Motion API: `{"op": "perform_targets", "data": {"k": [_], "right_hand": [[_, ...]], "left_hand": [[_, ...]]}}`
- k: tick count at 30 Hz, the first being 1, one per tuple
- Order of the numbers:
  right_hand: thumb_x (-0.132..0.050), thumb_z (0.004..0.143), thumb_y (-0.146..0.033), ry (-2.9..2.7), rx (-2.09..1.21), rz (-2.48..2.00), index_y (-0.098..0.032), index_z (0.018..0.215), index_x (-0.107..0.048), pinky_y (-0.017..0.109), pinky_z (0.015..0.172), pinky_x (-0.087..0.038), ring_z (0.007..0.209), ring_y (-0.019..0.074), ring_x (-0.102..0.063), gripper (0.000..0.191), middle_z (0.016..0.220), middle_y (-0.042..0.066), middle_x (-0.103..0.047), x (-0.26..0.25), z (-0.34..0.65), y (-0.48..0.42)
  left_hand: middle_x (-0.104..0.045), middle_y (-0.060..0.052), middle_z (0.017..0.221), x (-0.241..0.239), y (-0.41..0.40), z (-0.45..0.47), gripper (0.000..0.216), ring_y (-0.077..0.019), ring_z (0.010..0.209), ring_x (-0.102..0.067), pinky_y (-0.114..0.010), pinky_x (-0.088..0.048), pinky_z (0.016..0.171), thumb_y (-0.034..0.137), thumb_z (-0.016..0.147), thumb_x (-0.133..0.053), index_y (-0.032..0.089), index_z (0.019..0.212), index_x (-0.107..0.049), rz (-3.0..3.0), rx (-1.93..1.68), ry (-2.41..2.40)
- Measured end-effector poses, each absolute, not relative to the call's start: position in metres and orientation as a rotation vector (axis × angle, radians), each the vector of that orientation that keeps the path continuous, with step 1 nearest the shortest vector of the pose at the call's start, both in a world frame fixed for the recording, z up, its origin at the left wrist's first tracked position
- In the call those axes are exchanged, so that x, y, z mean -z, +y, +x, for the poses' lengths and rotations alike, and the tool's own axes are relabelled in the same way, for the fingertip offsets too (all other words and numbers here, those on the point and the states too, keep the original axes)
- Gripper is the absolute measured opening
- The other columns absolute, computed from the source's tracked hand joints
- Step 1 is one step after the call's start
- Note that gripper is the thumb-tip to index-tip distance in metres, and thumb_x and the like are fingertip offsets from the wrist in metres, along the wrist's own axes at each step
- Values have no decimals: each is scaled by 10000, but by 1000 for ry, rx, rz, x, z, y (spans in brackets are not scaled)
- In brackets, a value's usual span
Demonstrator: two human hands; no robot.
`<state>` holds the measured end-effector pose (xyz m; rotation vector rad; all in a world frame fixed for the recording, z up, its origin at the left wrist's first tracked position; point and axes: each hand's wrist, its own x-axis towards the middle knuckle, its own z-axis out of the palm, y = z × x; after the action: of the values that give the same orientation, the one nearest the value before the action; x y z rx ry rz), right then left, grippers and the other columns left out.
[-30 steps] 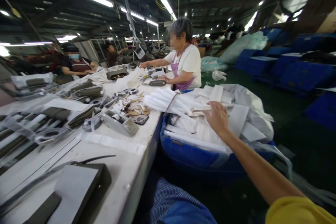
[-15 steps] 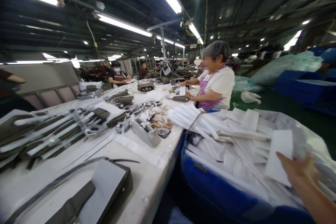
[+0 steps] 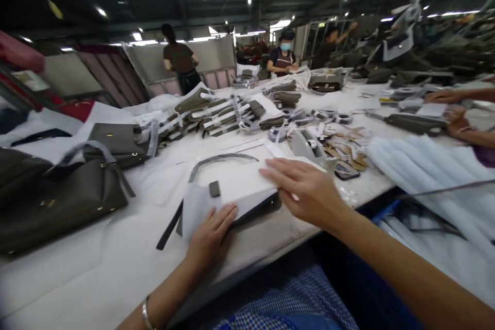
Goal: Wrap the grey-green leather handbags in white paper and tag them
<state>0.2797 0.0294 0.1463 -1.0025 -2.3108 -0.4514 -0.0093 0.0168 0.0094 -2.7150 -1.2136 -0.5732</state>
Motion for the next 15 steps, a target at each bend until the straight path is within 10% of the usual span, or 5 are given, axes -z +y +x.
{"op": "perform_targets", "data": {"k": [15], "right_hand": [[-403, 1009, -330, -2745, -119, -1066, -216, 1474, -421, 562, 1160, -277, 1427, 322, -359, 479, 1551, 98, -418, -58, 197, 62]], "left_hand": [[-655, -129, 1294, 2, 12, -12, 401, -260, 1142, -651, -395, -576, 943, 189, 943, -466, 121, 1329, -551, -2656, 669, -1198]]}}
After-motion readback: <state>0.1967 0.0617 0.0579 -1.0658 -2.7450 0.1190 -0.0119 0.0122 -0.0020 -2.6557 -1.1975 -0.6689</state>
